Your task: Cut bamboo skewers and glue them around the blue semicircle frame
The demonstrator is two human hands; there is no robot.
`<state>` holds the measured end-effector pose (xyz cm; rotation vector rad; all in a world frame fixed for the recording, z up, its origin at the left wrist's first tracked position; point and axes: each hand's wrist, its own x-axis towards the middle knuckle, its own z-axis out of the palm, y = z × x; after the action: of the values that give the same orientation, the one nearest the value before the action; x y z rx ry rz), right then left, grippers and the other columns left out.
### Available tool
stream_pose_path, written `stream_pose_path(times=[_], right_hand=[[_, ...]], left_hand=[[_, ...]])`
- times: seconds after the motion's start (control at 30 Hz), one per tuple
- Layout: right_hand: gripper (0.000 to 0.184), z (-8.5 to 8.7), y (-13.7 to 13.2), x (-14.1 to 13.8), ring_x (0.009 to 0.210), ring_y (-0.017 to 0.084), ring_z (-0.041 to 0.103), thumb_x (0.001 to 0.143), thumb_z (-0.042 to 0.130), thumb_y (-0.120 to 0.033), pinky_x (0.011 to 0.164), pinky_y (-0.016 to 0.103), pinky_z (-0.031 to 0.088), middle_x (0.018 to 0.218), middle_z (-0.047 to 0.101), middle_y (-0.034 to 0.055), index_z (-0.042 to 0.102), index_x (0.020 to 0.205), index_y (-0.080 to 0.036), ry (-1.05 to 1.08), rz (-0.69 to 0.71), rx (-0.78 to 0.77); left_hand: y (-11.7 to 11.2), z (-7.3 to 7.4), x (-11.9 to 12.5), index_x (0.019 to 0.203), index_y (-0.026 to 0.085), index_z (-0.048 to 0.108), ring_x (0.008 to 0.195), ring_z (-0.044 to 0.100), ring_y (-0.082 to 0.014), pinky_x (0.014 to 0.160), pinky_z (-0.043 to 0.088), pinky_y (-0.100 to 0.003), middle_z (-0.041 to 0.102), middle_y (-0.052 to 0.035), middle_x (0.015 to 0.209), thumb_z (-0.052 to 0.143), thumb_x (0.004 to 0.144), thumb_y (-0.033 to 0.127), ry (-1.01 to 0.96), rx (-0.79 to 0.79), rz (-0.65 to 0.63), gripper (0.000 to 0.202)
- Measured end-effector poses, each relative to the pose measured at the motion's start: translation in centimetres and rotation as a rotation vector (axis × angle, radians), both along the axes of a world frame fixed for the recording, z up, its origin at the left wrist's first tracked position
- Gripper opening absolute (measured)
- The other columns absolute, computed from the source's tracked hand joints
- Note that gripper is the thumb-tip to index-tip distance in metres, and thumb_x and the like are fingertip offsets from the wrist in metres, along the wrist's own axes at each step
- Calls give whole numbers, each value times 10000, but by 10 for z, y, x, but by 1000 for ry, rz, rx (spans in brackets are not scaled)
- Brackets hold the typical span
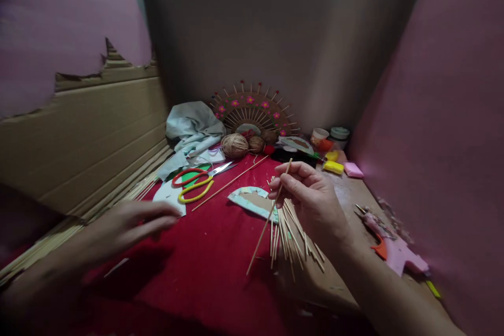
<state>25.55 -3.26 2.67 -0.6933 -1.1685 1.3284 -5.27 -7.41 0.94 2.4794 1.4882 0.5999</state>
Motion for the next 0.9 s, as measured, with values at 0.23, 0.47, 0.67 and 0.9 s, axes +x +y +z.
stream_pose_path(times=[0.23, 0.47, 0.67, 0.9], right_hand=[[35, 3, -17, -22, 595, 126, 607, 829, 628, -221, 572, 276, 503, 712, 673, 17, 639, 839, -190, -289, -120, 280], [97, 1, -14, -19, 632, 125, 594, 819, 631, -267, 557, 250, 487, 708, 664, 23, 665, 801, -178, -500, -184, 260], [81, 4, -20, -17, 652, 138, 600, 817, 630, -211, 597, 277, 490, 737, 677, 19, 709, 824, -199, -602, -307, 397], [152, 6, -28, -18, 633, 124, 600, 815, 623, -162, 607, 264, 496, 703, 683, -9, 745, 857, -242, -574, -317, 492]], left_hand=[[113, -12, 65, 584, 144, 600, 591, 591, -166, 532, 397, -252, 634, -79, 640, 545, 728, 145, 256, -80, 190, 154], [95, -3, 61, 666, 149, 577, 549, 581, -135, 538, 417, -235, 604, -30, 585, 464, 780, 157, 82, -56, 145, 161], [43, 16, 98, 811, 166, 507, 532, 529, -80, 520, 413, -190, 571, 27, 631, 445, 849, 168, -421, -177, -337, 73], [39, -4, 117, 747, 163, 480, 635, 448, -101, 596, 401, -223, 520, -1, 711, 424, 853, 89, -270, 92, -541, 141]])
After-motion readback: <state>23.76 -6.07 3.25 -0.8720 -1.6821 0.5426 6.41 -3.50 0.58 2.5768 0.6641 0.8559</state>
